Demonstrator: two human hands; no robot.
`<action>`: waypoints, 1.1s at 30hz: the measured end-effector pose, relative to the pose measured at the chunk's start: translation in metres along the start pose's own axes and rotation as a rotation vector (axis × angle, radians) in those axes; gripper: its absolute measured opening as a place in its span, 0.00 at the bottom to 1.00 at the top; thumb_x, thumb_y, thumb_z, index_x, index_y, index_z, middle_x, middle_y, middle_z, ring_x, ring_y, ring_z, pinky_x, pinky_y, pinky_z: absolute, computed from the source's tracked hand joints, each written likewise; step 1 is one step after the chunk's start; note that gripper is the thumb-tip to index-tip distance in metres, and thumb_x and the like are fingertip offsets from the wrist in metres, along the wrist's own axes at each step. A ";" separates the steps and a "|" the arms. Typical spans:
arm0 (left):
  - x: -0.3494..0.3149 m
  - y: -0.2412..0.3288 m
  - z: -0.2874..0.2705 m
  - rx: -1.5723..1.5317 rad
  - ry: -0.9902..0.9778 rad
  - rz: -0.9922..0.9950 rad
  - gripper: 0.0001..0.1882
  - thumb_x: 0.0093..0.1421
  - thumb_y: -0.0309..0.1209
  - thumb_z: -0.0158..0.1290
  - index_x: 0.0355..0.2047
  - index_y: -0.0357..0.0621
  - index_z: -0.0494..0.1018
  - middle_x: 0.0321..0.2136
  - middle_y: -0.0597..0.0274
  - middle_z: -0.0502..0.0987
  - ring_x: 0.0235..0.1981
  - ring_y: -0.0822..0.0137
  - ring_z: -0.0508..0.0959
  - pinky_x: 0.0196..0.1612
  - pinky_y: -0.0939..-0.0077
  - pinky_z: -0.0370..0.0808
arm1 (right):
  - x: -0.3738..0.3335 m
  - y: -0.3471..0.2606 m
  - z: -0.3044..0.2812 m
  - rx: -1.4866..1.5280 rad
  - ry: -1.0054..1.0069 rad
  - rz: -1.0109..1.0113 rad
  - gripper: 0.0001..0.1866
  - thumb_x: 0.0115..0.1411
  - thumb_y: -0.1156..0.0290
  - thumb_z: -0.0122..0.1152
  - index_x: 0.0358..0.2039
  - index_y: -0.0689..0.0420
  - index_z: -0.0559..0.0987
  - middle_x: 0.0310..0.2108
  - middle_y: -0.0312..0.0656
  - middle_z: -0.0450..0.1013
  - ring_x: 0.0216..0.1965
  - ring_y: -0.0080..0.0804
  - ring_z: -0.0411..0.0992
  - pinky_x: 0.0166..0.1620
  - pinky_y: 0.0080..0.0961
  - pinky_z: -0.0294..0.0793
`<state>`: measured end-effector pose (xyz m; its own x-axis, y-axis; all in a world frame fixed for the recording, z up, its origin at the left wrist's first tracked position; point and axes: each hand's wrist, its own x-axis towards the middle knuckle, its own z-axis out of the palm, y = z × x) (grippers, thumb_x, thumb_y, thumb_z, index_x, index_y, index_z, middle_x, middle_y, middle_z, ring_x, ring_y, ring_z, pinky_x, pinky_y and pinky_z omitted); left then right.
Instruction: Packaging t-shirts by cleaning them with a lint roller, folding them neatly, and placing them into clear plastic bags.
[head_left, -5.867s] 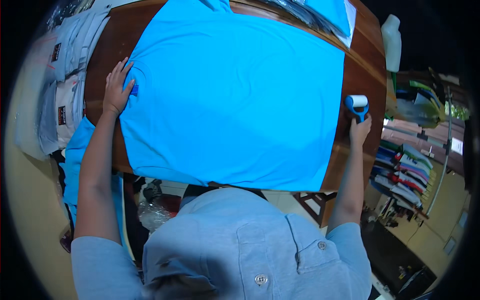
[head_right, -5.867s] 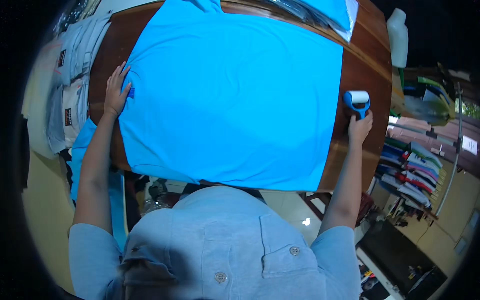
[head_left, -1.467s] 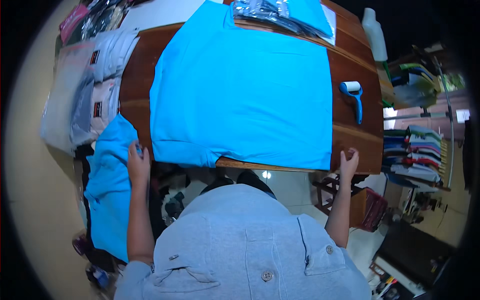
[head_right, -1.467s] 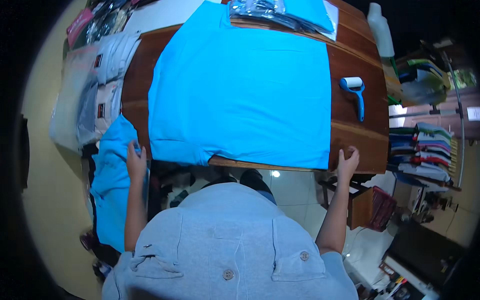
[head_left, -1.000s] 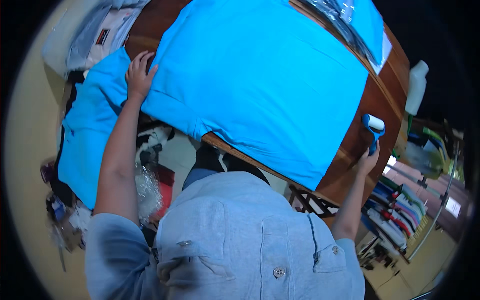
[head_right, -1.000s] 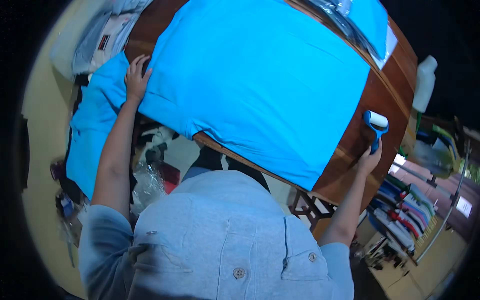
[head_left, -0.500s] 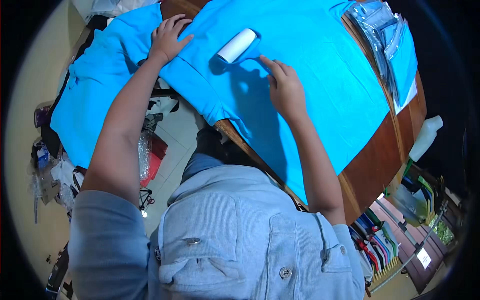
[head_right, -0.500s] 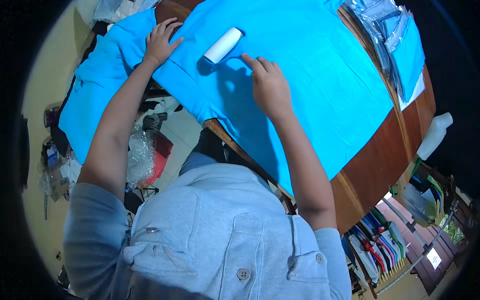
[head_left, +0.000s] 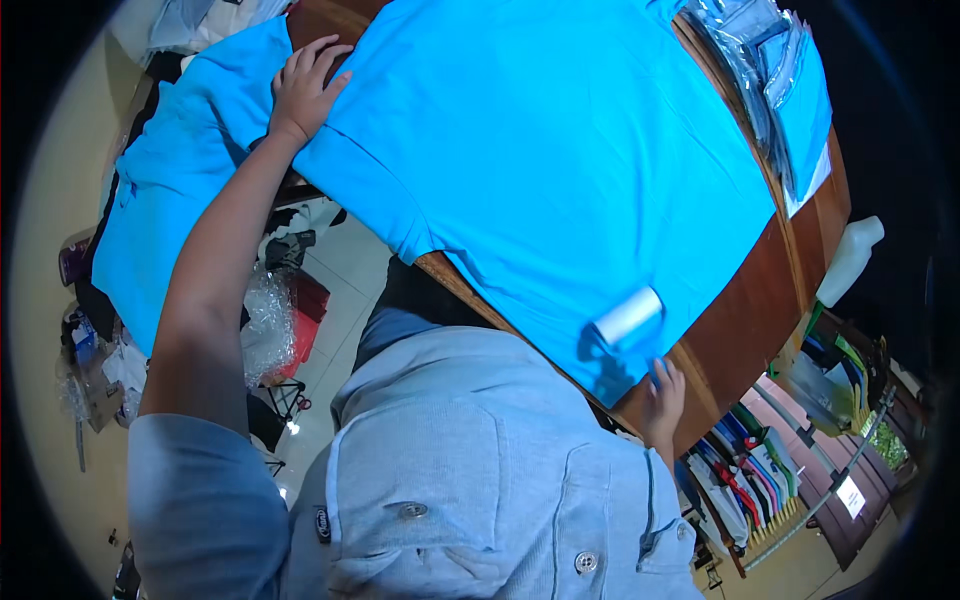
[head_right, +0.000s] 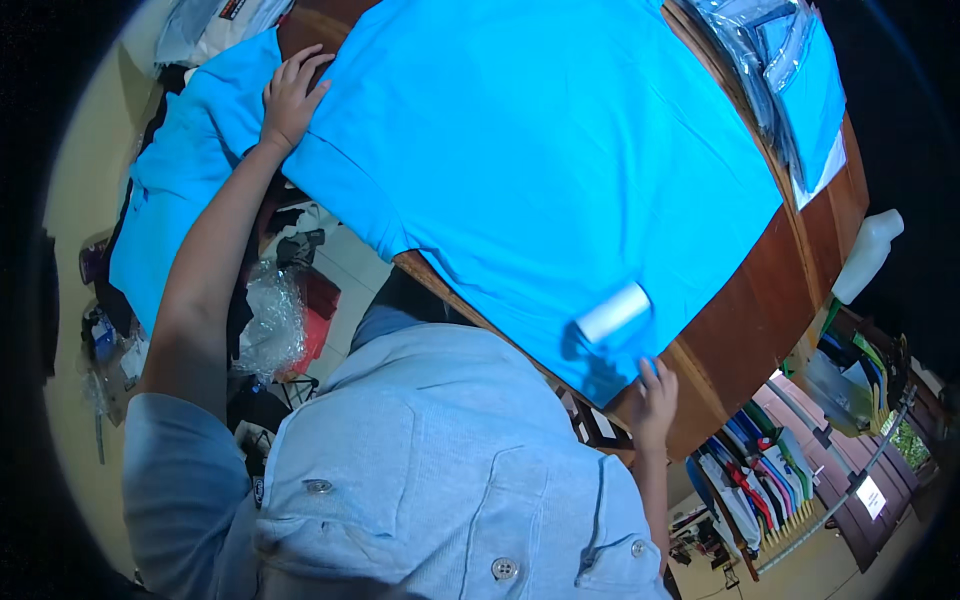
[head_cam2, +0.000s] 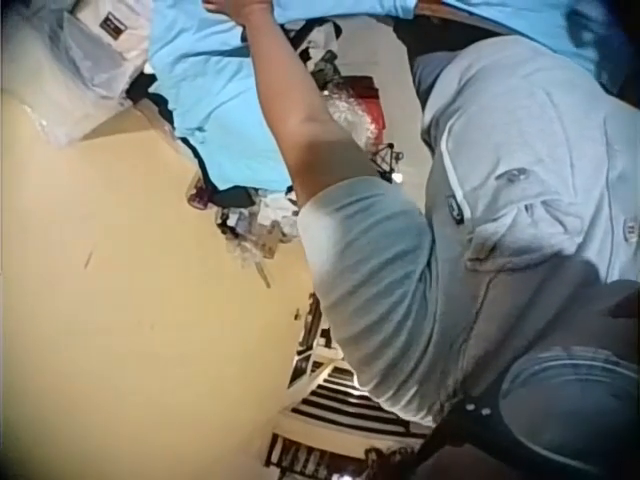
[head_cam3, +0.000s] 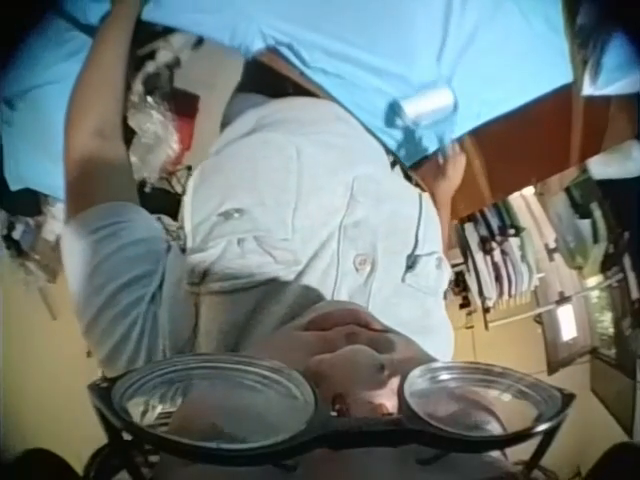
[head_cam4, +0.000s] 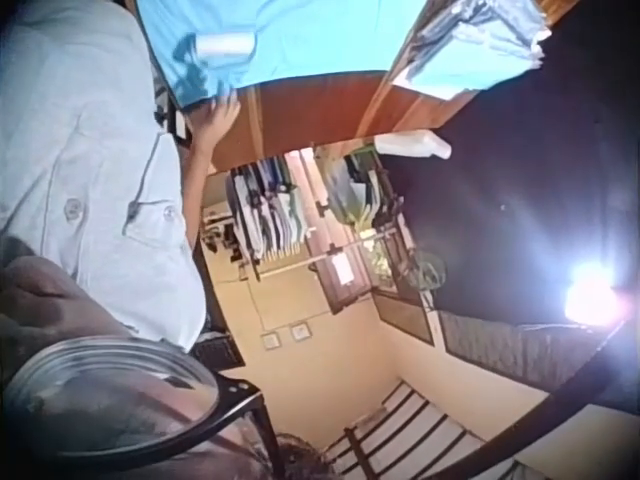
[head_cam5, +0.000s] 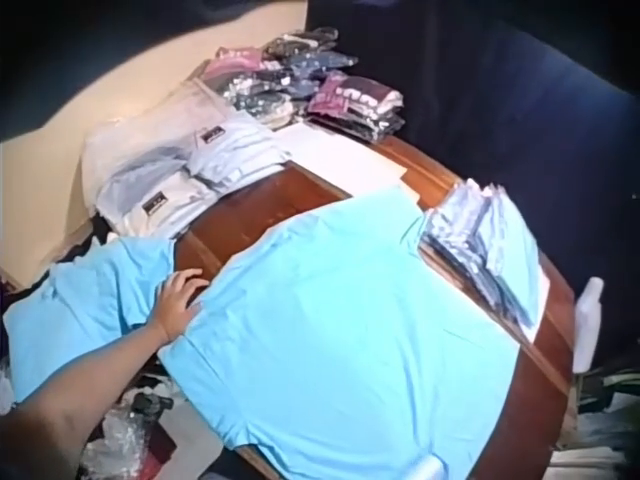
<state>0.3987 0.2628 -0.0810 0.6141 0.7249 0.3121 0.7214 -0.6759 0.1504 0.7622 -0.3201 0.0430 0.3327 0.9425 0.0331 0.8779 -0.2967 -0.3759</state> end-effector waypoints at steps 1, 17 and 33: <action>0.001 -0.001 0.000 -0.023 -0.001 -0.002 0.22 0.66 0.53 0.47 0.58 0.69 0.70 0.62 0.71 0.65 0.64 0.59 0.62 0.65 0.54 0.55 | 0.025 -0.017 0.013 0.017 -0.020 -0.008 0.30 0.49 0.88 0.62 0.53 0.51 0.77 0.51 0.51 0.73 0.44 0.51 0.72 0.47 0.41 0.73; 0.004 0.009 -0.010 0.013 -0.070 -0.064 0.25 0.62 0.53 0.52 0.58 0.67 0.70 0.62 0.71 0.65 0.64 0.58 0.62 0.64 0.52 0.57 | 0.227 -0.024 0.055 0.058 0.056 -0.148 0.32 0.49 0.87 0.55 0.53 0.44 0.80 0.49 0.51 0.75 0.49 0.51 0.73 0.51 0.41 0.74; 0.003 0.019 -0.018 0.006 -0.105 -0.154 0.23 0.62 0.50 0.54 0.58 0.68 0.69 0.62 0.72 0.64 0.65 0.60 0.61 0.66 0.53 0.54 | 0.421 -0.089 0.102 0.035 0.308 -0.299 0.27 0.52 0.82 0.57 0.51 0.42 0.79 0.46 0.44 0.77 0.49 0.49 0.73 0.49 0.42 0.74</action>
<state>0.4084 0.2495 -0.0606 0.5257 0.8301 0.1859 0.8113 -0.5549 0.1837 0.7890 0.1188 -0.0046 0.1571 0.8948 0.4180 0.9408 -0.0068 -0.3390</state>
